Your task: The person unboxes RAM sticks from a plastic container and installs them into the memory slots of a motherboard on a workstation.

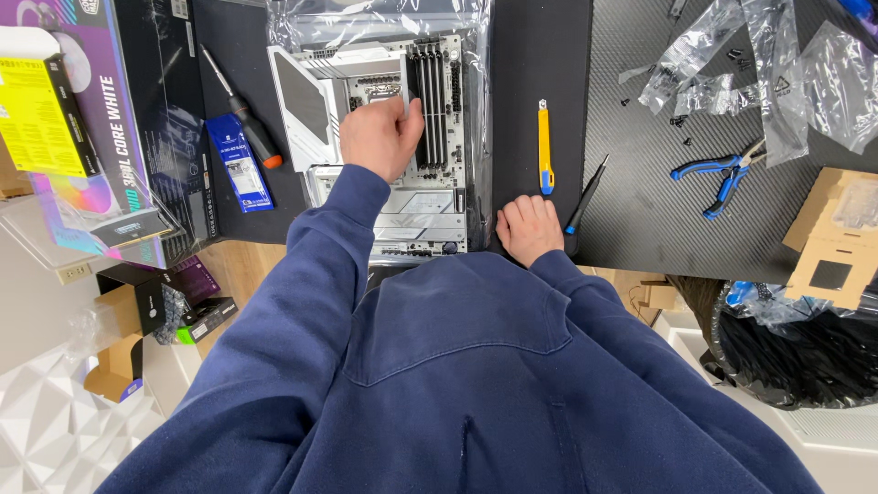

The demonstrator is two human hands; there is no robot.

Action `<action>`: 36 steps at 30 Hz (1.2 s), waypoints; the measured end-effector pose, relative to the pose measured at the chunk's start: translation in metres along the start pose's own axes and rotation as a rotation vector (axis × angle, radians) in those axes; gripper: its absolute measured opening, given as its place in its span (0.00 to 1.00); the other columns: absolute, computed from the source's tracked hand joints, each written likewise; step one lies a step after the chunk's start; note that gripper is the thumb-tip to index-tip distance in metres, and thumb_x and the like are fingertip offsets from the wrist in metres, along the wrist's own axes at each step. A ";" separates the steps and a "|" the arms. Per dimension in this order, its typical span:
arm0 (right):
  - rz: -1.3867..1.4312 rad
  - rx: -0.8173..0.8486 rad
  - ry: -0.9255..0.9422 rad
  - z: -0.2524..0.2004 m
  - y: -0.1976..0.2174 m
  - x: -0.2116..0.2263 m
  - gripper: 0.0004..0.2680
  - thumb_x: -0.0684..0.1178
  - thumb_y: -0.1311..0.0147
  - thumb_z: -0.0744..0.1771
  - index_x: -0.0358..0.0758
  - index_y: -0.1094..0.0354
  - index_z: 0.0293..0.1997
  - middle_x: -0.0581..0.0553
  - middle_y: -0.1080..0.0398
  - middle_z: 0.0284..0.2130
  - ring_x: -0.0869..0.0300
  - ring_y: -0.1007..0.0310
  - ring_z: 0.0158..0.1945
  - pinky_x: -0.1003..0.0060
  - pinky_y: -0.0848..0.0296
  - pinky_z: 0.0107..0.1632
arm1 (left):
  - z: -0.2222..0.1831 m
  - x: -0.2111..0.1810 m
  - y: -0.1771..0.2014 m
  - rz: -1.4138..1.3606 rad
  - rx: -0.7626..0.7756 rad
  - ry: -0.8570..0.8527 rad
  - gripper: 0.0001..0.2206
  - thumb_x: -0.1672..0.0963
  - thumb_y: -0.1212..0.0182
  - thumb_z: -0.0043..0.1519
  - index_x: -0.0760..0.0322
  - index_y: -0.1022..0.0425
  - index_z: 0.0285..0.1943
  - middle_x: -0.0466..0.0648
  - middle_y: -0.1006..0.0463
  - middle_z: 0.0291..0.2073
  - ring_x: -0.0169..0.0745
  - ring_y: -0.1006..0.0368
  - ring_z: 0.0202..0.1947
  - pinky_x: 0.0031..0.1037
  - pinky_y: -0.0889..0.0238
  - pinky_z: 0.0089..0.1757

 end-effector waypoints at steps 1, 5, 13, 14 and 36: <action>-0.003 0.003 -0.002 0.000 0.000 0.000 0.09 0.52 0.50 0.69 0.45 0.40 0.30 0.48 0.45 0.29 0.53 0.39 0.35 0.60 0.38 0.38 | -0.001 0.000 -0.001 0.026 -0.006 0.003 0.23 0.48 0.45 0.68 0.53 0.42 0.18 0.43 0.39 0.09 0.49 0.32 0.16 0.35 0.37 0.25; 0.005 0.012 -0.004 0.000 0.001 -0.001 0.09 0.52 0.50 0.69 0.45 0.40 0.30 0.48 0.45 0.29 0.53 0.39 0.35 0.60 0.38 0.39 | 0.000 -0.007 0.000 0.083 0.007 0.005 0.23 0.48 0.45 0.67 0.55 0.40 0.18 0.46 0.38 0.09 0.55 0.30 0.17 0.40 0.37 0.25; 0.001 0.002 -0.006 0.000 0.001 -0.001 0.09 0.52 0.50 0.69 0.45 0.40 0.30 0.49 0.45 0.29 0.54 0.39 0.35 0.60 0.38 0.38 | 0.001 -0.010 0.001 0.087 0.014 0.012 0.23 0.48 0.45 0.67 0.55 0.39 0.18 0.46 0.37 0.10 0.55 0.29 0.18 0.40 0.36 0.25; 0.001 0.000 -0.004 0.000 0.000 -0.001 0.09 0.52 0.50 0.69 0.45 0.40 0.30 0.49 0.45 0.29 0.54 0.39 0.35 0.60 0.38 0.38 | 0.001 -0.010 0.002 0.086 0.017 0.012 0.23 0.48 0.45 0.67 0.56 0.39 0.18 0.47 0.37 0.10 0.55 0.29 0.18 0.40 0.36 0.25; 0.000 -0.020 0.007 0.003 0.005 0.000 0.09 0.51 0.50 0.69 0.45 0.40 0.28 0.48 0.45 0.28 0.54 0.39 0.34 0.60 0.38 0.38 | 0.006 -0.015 -0.006 0.236 0.093 0.082 0.22 0.46 0.49 0.68 0.56 0.35 0.21 0.51 0.29 0.14 0.62 0.21 0.25 0.47 0.30 0.30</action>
Point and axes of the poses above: each hand's wrist, its own z-axis towards the middle knuckle, its own y-axis out of the back of the hand, x = y × z, the point moved 5 cm from there along z, towards the middle knuckle
